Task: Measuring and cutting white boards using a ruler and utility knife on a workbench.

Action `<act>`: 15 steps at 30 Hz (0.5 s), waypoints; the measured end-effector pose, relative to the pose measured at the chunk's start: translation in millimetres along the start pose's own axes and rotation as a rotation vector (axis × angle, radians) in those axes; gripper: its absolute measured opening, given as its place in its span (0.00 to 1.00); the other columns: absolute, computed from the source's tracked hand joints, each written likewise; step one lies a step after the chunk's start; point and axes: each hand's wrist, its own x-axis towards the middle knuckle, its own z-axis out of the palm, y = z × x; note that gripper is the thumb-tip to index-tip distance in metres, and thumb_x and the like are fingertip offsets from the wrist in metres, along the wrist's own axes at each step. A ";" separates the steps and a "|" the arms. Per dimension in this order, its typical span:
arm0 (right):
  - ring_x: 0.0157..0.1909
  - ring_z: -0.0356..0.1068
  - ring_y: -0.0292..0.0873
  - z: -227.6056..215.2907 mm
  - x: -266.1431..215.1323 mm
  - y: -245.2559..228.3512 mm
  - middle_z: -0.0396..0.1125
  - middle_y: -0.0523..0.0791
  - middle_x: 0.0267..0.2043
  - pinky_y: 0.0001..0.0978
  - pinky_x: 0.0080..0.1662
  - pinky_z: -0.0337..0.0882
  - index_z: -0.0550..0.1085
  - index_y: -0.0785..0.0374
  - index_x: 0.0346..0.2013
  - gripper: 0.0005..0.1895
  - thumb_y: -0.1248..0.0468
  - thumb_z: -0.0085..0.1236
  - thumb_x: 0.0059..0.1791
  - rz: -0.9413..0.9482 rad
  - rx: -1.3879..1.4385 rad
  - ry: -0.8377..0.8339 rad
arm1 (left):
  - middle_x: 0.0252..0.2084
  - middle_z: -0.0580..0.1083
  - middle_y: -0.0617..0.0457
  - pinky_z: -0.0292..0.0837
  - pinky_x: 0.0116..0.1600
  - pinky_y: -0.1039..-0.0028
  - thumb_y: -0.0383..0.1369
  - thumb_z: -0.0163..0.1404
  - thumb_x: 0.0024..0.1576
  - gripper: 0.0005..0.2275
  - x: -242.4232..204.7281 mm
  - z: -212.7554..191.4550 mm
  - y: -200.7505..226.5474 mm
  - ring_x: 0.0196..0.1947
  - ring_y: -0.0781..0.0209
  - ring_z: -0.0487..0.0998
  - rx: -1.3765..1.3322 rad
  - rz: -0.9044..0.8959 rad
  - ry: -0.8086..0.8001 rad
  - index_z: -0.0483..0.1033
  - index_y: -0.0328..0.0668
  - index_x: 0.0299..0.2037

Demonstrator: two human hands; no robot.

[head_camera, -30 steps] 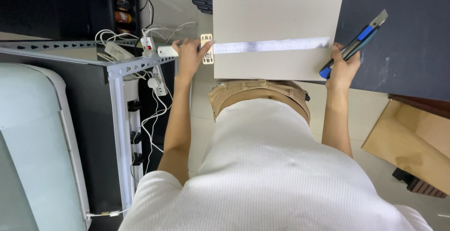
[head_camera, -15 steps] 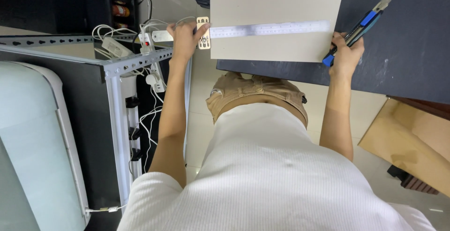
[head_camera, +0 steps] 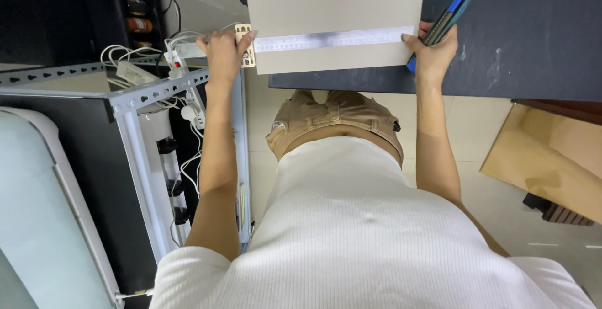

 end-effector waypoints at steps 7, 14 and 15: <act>0.33 0.75 0.35 7.2 5.9 9.5 0.73 0.41 0.32 0.31 0.41 0.82 0.70 0.59 0.32 0.20 0.74 0.76 0.39 -0.074 -0.125 0.119 | 0.51 0.61 0.39 0.46 0.67 0.44 0.48 0.49 0.67 0.20 6.9 30.7 42.2 0.55 0.38 0.62 0.087 -0.093 0.075 0.63 0.38 0.52; 0.33 0.76 0.37 -0.5 8.7 8.2 0.73 0.42 0.32 0.32 0.41 0.81 0.72 0.60 0.33 0.15 0.73 0.73 0.41 -0.094 -0.085 0.064 | 0.73 0.53 0.45 0.49 0.71 0.41 0.35 0.52 0.62 0.25 -3.3 105.1 246.0 0.72 0.52 0.56 0.098 0.637 -0.213 0.61 0.39 0.69; 0.33 0.76 0.37 -8.1 5.8 12.9 0.73 0.42 0.32 0.32 0.41 0.81 0.72 0.60 0.33 0.15 0.73 0.73 0.41 -0.091 -0.085 0.073 | 0.73 0.53 0.45 0.49 0.71 0.41 0.35 0.52 0.62 0.25 -7.6 113.9 255.1 0.72 0.52 0.56 0.097 0.646 -0.217 0.61 0.39 0.69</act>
